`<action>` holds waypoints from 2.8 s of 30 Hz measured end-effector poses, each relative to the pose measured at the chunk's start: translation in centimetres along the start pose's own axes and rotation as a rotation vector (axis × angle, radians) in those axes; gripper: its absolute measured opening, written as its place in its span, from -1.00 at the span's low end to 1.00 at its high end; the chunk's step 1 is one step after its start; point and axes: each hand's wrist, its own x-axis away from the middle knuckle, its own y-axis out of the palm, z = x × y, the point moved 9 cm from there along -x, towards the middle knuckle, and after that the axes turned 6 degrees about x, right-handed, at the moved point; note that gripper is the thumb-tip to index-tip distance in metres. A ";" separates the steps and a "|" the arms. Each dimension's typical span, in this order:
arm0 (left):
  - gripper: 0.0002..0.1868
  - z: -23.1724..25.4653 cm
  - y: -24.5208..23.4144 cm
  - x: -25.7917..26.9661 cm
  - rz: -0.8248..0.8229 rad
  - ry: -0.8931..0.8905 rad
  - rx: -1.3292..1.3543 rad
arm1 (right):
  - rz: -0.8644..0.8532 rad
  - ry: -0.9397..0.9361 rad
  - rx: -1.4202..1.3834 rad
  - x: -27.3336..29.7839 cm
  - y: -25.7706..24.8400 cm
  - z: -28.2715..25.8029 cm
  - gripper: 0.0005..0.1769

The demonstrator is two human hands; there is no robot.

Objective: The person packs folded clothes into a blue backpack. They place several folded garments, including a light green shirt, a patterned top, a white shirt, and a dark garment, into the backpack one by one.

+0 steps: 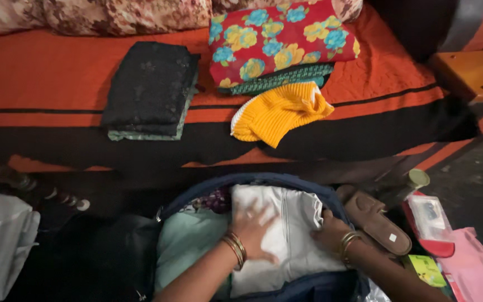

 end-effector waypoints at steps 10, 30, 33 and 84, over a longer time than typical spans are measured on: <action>0.22 4.6 6.6 1.9 -0.060 0.222 0.002 | -0.301 -0.503 0.417 9.1 0.6 1.3 -0.09; -0.36 18.1 7.4 -5.3 0.145 0.467 -0.042 | 0.182 -0.717 -0.111 12.4 -3.0 -2.3 -0.64; -0.04 17.1 9.7 -5.5 -0.053 0.412 0.058 | 0.472 -0.369 0.233 7.4 -5.3 -1.2 -0.39; -0.19 -4.5 6.3 1.2 0.623 -0.668 0.724 | -0.034 -0.011 0.070 2.0 -1.6 2.2 0.06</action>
